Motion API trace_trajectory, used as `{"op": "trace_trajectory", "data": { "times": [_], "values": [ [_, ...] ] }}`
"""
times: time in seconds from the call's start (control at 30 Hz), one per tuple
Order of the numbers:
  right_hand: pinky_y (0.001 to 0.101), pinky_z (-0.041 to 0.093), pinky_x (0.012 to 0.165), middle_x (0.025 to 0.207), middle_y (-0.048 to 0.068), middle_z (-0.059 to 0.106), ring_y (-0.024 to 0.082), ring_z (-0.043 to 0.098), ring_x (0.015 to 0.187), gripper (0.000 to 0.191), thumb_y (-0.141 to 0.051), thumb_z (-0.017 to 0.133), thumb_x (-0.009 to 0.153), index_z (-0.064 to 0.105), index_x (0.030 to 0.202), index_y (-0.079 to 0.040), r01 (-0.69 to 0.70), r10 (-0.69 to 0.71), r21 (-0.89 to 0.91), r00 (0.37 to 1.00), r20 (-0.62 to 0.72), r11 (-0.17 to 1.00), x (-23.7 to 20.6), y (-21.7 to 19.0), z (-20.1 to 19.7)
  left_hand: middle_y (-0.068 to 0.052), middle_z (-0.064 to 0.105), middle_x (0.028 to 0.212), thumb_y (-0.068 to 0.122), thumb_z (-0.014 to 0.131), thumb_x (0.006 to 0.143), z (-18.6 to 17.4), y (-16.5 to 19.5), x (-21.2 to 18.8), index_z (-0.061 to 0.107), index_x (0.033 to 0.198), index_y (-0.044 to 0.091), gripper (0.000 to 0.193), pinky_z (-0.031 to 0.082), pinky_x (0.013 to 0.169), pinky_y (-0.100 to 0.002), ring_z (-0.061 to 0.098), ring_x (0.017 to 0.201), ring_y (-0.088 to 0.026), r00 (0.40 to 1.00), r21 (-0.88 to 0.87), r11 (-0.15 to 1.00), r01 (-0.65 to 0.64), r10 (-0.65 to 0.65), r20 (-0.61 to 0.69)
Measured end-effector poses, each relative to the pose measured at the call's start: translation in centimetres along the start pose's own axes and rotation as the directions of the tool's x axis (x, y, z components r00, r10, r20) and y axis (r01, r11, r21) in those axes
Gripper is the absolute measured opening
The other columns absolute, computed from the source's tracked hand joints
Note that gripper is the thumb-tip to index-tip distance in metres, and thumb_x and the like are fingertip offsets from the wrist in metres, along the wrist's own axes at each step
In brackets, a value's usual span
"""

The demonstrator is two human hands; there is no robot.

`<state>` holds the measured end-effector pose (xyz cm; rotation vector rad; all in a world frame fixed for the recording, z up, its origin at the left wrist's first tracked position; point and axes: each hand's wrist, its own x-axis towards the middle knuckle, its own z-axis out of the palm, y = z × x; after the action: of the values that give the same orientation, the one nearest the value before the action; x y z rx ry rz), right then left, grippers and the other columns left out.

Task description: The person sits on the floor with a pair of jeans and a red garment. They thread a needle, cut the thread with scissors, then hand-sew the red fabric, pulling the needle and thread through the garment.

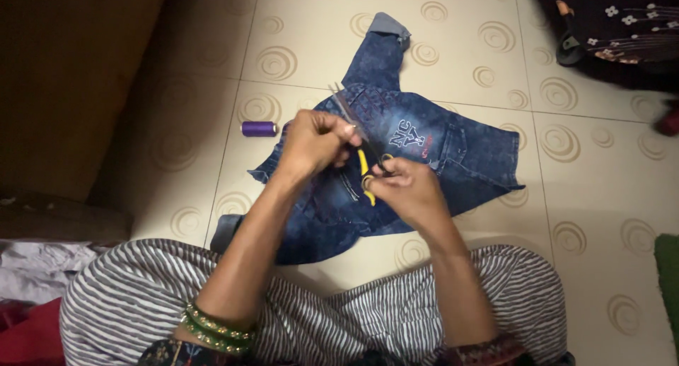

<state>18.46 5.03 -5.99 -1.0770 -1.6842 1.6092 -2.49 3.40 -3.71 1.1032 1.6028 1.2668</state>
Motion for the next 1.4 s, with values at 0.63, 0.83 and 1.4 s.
{"op": "trace_trajectory", "data": {
  "times": [0.63,0.83,1.4],
  "values": [
    [0.0357,0.061,0.067,0.098,0.015,0.060,0.029,0.071,0.089,0.084,-0.086,0.042,0.086,0.051,0.101,-0.004,-0.601,0.031,0.522,0.673,0.739,0.605,-4.1,-1.1,0.9,-0.005,0.074,0.065,0.009,0.068,0.091,-4.2,2.3,-0.5,0.077,0.074,0.004,0.020,0.054,0.058,-0.025,0.070,0.058,-0.009,0.987,0.301,0.948,0.104,-0.061,-0.150],
    [0.0339,0.060,0.066,0.095,0.014,0.060,0.029,0.071,0.085,0.083,-0.087,0.040,0.088,0.049,0.096,-0.005,-0.662,-0.006,0.463,0.570,0.822,0.589,-4.1,-0.7,0.8,-0.005,0.074,0.065,0.006,0.067,0.090,-4.2,2.2,-0.5,0.076,0.074,0.003,0.019,0.054,0.057,-0.026,0.069,0.058,-0.009,0.985,0.240,0.965,0.105,-0.067,-0.161],
    [0.0386,0.062,0.074,0.094,0.010,0.057,0.027,0.070,0.084,0.071,-0.079,0.039,0.094,0.050,0.098,-0.009,-0.630,0.018,0.562,0.674,0.738,0.536,-3.2,0.2,2.1,-0.005,0.069,0.060,0.011,0.068,0.090,-4.5,2.5,-0.8,0.078,0.073,0.004,0.021,0.049,0.054,-0.028,0.063,0.054,-0.009,0.994,0.324,0.942,0.086,-0.058,-0.096]
  ]
}}
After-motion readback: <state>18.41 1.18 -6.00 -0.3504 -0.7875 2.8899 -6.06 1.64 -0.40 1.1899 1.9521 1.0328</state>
